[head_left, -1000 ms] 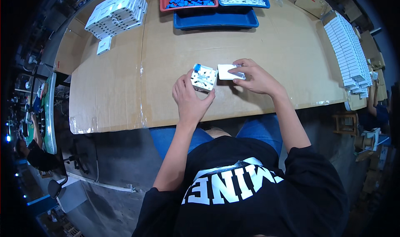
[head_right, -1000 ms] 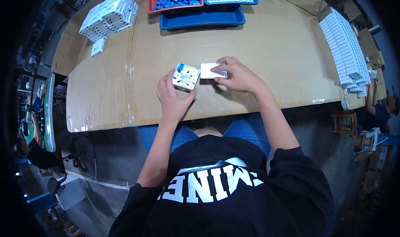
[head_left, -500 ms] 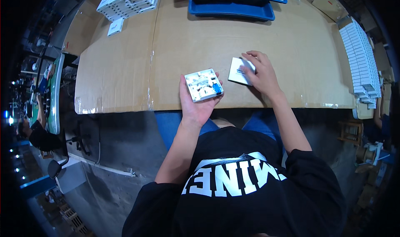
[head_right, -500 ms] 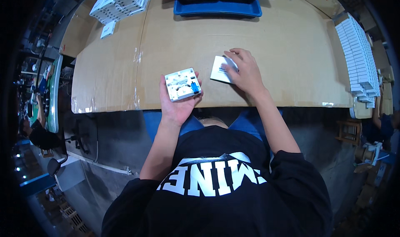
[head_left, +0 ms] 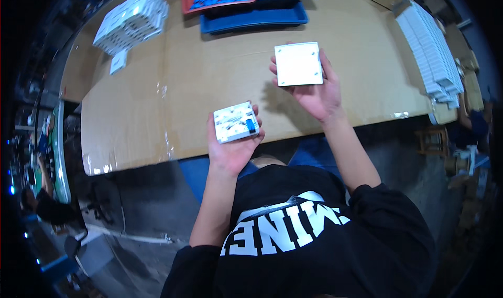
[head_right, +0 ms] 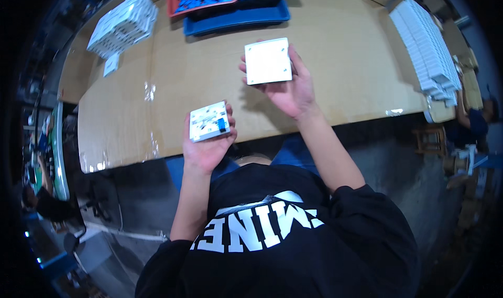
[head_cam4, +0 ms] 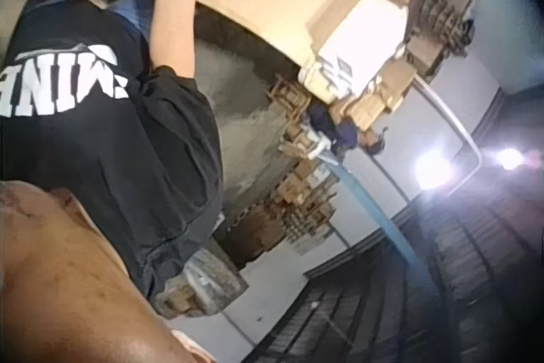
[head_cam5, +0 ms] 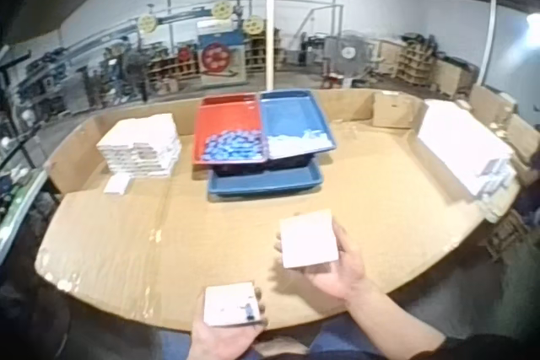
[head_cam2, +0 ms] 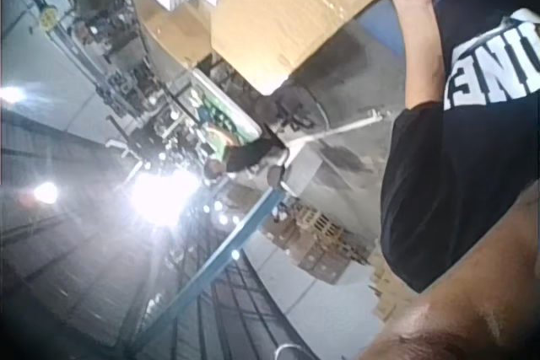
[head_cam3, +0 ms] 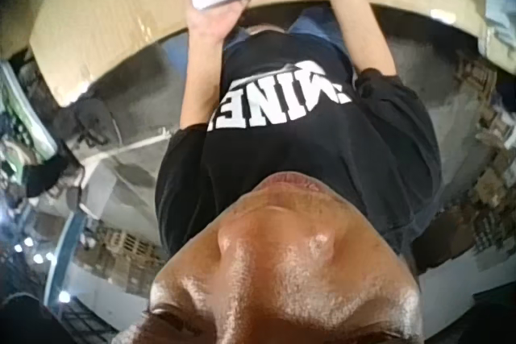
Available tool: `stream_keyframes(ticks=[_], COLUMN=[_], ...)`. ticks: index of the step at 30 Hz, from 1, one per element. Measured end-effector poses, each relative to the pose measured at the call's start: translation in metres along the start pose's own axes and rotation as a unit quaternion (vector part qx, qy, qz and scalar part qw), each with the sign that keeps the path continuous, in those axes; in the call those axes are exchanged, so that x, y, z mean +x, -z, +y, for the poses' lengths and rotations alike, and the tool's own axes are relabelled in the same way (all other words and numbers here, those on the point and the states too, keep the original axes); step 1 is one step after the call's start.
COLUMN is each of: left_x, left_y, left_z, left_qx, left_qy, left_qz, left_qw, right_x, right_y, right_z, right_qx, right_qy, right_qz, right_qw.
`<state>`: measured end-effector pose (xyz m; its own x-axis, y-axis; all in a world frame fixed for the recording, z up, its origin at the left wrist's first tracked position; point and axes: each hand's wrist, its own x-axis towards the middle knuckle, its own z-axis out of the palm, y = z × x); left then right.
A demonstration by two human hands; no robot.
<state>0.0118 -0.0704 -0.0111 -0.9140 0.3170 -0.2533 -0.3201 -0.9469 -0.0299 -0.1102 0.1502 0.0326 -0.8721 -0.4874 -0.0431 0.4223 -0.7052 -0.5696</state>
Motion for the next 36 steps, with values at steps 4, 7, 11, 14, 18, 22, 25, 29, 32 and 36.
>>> stream_keyframes(ticks=[4, 7, 11, 14, 18, 22, 25, 29, 32, 36], left_x=[0.001, 0.005, 0.006, 0.007, 0.007, 0.006, 0.006, 0.006, 0.006, 0.007], left_y=[-0.009, -0.017, -0.028, -0.025, -0.020, -0.021, -0.019, -0.017, -0.021, -0.024], left_z=[-0.010, -0.022, -0.031, -0.036, -0.043, -0.045, -0.046, -0.047, -0.050, -0.052], left_qx=[-0.012, 0.020, 0.065, 0.057, 0.086, 0.092, 0.102, 0.113, 0.113, 0.136], left_qy=[0.034, 0.035, 0.035, 0.055, 0.044, 0.037, 0.031, 0.029, 0.029, 0.021], left_qz=[-0.013, 0.025, 0.040, 0.022, 0.034, 0.061, 0.076, 0.085, 0.093, 0.128], left_qw=[0.999, 0.999, 0.997, 0.997, 0.995, 0.993, 0.991, 0.989, 0.989, 0.982], right_x=[-0.002, -0.005, -0.009, -0.014, -0.020, -0.024, -0.023, -0.026, -0.027, -0.029], right_y=[-0.007, 0.001, 0.005, 0.002, 0.001, -0.002, 0.008, 0.010, 0.006, 0.010], right_z=[0.000, 0.006, 0.016, 0.024, 0.030, 0.033, 0.038, 0.043, 0.044, 0.044], right_qx=[0.101, 0.117, -0.041, -0.213, -0.381, -0.423, -0.429, -0.455, -0.465, -0.515], right_qy=[-0.006, -0.009, -0.005, 0.017, 0.006, -0.010, -0.019, -0.012, -0.037, -0.037], right_qz=[0.001, 0.002, -0.011, -0.024, -0.066, -0.075, -0.115, -0.131, -0.127, -0.164], right_qw=[0.995, 0.993, 0.999, 0.977, 0.922, 0.903, 0.896, 0.881, 0.875, 0.841])
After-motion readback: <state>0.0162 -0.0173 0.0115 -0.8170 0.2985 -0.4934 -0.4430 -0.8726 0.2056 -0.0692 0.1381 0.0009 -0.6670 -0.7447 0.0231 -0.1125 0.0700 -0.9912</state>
